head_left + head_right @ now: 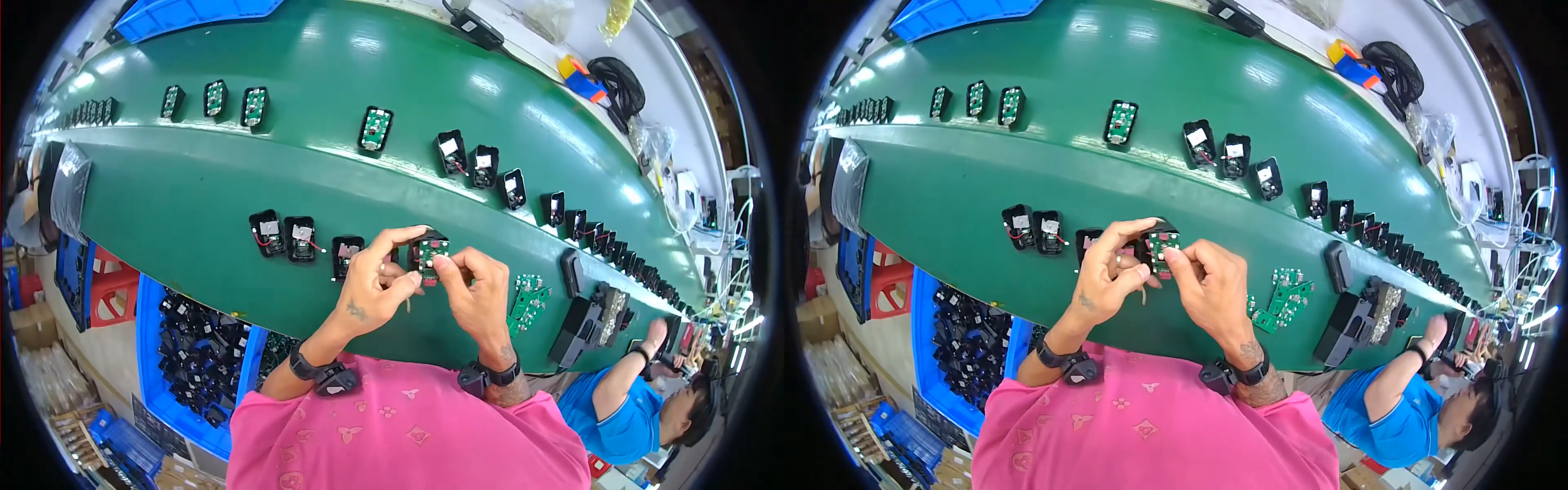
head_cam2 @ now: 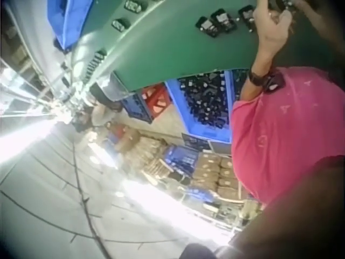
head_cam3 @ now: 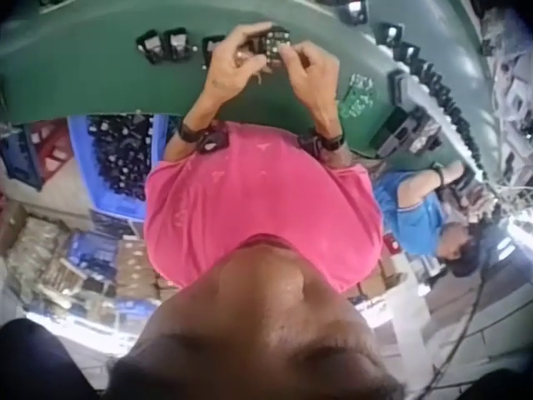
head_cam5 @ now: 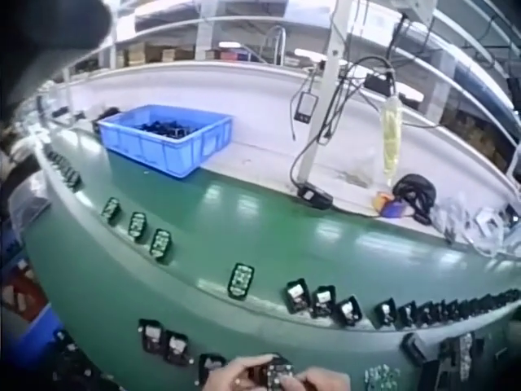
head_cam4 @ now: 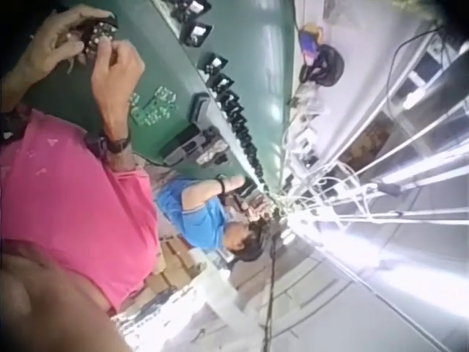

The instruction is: Manually fitting printed circuit boards into plastic device housings on an assembly line.

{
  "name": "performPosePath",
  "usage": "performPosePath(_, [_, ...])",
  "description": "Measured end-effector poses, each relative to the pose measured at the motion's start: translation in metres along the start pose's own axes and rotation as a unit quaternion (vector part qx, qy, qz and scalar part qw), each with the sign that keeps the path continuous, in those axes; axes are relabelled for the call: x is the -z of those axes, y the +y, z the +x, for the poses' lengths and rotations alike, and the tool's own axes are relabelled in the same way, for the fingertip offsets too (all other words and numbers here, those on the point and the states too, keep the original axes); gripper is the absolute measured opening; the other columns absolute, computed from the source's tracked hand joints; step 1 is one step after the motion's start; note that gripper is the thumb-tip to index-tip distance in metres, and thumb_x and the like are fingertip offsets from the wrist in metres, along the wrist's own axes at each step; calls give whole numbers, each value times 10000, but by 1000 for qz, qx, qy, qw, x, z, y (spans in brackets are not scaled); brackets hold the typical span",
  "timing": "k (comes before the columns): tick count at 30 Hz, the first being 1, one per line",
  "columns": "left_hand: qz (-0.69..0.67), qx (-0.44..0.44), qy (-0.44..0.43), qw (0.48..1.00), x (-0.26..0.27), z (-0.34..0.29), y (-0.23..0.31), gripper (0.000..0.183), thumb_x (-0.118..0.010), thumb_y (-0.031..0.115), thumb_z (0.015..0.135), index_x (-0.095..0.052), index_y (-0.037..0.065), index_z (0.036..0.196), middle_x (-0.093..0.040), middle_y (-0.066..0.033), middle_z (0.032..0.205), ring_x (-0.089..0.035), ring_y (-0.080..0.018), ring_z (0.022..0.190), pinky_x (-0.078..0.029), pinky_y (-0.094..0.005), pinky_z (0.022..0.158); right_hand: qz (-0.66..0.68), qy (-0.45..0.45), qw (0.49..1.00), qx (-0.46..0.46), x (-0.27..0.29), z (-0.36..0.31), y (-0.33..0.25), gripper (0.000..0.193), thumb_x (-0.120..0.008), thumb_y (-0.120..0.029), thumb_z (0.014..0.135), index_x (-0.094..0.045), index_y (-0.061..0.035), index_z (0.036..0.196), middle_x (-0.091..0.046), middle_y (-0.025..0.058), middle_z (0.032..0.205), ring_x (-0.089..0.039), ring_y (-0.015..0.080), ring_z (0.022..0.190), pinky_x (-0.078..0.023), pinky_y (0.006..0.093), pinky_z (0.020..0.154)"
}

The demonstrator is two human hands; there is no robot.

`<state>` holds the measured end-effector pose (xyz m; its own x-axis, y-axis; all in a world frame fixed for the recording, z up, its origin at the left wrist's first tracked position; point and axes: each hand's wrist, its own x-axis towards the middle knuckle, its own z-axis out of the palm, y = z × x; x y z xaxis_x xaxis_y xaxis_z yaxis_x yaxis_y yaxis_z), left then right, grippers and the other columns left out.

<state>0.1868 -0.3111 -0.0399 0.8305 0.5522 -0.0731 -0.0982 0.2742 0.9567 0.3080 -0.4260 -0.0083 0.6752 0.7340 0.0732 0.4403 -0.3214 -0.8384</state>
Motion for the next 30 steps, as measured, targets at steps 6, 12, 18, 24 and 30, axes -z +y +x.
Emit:
performPosePath(6, [40,44,53,997,0,6,-5,311,-568,114,993,-526,-18,1271,-695,-128,982,-675,-128,618,-504,-232,465,-37,-14,999,-7,-8,3,7,235,-731,-148,890,-597,8,777,-577,75,619,-526,157,506,-397,303,473])
performPosePath(12, [70,61,29,995,-3,9,1,312,-543,142,1010,-525,1,1288,-682,-144,1018,-673,-141,583,-493,-227,452,80,-75,993,-38,-4,7,13,369,-656,-109,933,-608,-11,1285,-681,132,818,-645,170,666,-517,299,639])
performPosePath(18, [84,70,13,994,-10,11,-2,353,-535,129,1009,-520,43,1351,-677,-113,1007,-682,-136,602,-490,-215,460,-1,-98,995,5,5,11,15,451,-635,-77,927,-565,-43,1372,-675,162,830,-657,233,697,-522,319,686])
performPosePath(24, [65,65,27,995,-15,12,-3,349,-535,135,1009,-542,46,1347,-678,-94,994,-676,-125,590,-483,-207,463,39,-53,996,55,-3,6,24,464,-611,-77,940,-533,-45,1397,-670,167,868,-637,221,688,-512,321,666])
performPosePath(30, [168,-23,79,982,-23,14,6,275,-542,106,1002,-619,9,1248,-705,-118,942,-676,-123,600,-505,-228,478,182,-128,971,-83,-7,4,18,475,-554,-133,1006,-439,-69,1462,-662,84,939,-590,115,762,-500,277,699])
